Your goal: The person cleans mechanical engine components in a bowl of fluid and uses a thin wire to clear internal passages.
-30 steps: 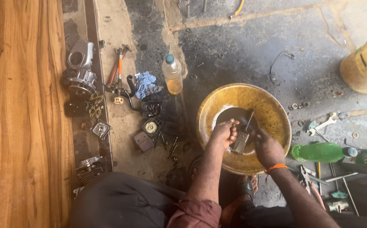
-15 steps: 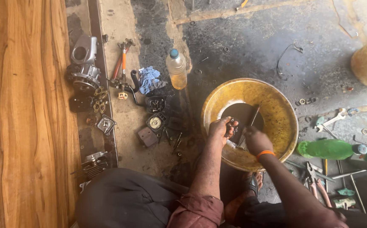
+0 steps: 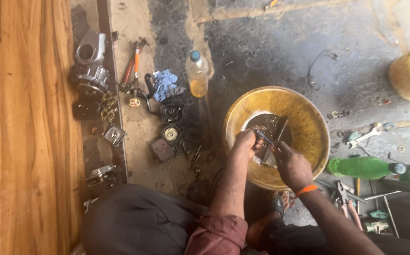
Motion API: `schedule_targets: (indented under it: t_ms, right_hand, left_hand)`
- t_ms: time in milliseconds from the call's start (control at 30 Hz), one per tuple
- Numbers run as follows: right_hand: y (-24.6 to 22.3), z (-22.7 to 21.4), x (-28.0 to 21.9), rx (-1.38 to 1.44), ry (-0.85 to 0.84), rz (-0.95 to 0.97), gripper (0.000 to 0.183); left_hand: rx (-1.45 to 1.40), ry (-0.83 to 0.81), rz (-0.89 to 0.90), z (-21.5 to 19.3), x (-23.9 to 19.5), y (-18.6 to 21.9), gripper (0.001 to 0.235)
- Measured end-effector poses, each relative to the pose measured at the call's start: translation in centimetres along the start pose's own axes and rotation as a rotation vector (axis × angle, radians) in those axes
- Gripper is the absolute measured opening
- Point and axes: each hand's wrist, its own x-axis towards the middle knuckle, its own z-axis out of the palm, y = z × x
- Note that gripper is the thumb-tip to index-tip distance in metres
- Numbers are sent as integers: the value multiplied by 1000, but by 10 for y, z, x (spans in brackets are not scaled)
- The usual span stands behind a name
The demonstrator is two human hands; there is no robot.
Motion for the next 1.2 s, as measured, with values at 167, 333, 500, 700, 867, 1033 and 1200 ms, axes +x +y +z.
schedule_targets:
  t_ms: [167, 333, 500, 700, 867, 1033, 1200]
  right_hand:
    - [9, -3, 7, 69, 118, 20, 23]
    - [22, -6, 20, 2, 72, 53, 24]
    - [11, 0, 12, -25, 40, 12, 24]
    - [11, 3, 11, 22, 20, 51, 25]
    - [28, 0, 16, 85, 65, 40, 21]
    - [52, 10, 29, 122, 60, 108, 28]
    - [70, 22, 55, 101, 31, 183, 38]
  left_hand:
    - [-37, -47, -54, -4, 3, 3, 21]
    - [-117, -162, -68, -6, 15, 5, 18]
    - [-184, -165, -137, -11, 27, -6, 16]
    - [-265, -237, -198, -28, 53, -30, 14]
    - [-273, -147, -198, -23, 35, -17, 13]
    - [-96, 75, -85, -17, 4, 0, 19]
    - [-3, 195, 5, -21, -1, -6, 40]
